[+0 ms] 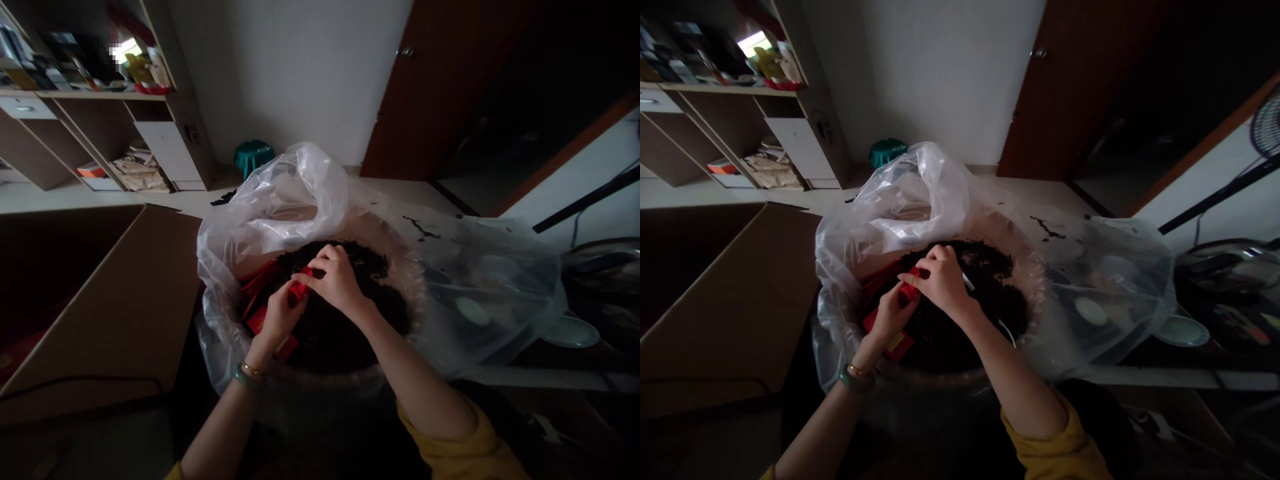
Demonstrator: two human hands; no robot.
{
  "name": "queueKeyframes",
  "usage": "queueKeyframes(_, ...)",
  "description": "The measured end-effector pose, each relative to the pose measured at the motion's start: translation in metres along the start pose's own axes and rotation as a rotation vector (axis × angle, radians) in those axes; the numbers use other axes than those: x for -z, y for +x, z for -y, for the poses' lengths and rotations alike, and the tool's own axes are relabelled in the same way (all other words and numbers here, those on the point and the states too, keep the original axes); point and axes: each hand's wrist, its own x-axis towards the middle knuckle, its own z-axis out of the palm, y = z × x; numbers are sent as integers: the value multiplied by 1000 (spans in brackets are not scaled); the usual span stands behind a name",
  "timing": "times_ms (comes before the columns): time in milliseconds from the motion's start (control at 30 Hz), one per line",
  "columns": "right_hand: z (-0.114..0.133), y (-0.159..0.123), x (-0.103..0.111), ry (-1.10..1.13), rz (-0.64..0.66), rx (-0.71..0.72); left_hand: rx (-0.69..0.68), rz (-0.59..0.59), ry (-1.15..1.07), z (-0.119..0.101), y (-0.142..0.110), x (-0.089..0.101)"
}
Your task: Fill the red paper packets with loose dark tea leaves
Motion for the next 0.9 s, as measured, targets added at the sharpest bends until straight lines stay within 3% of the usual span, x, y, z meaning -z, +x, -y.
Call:
queueKeyframes(200, -16, 3, 2, 153, 43, -10, 300, 274, -451, -13, -2, 6)
queueKeyframes(300, -18, 1, 1, 235, 28, -33, 363, 372, -524, -16, -3, 8)
queueKeyframes(433, -16, 1, 1, 215, 2, -14, 324, 341, -478, -17, -2, 8)
queueKeyframes(600, -11, 1, 4, 80, 88, 91, 355, 235, -562, -22, 0, 10)
queueKeyframes(767, -14, -1, 6, 76, -23, 108, 407, 242, -675, -20, -2, 11)
queueKeyframes(900, -18, -5, 5, 207, 158, 118, 365, 288, -625, -19, 0, 11)
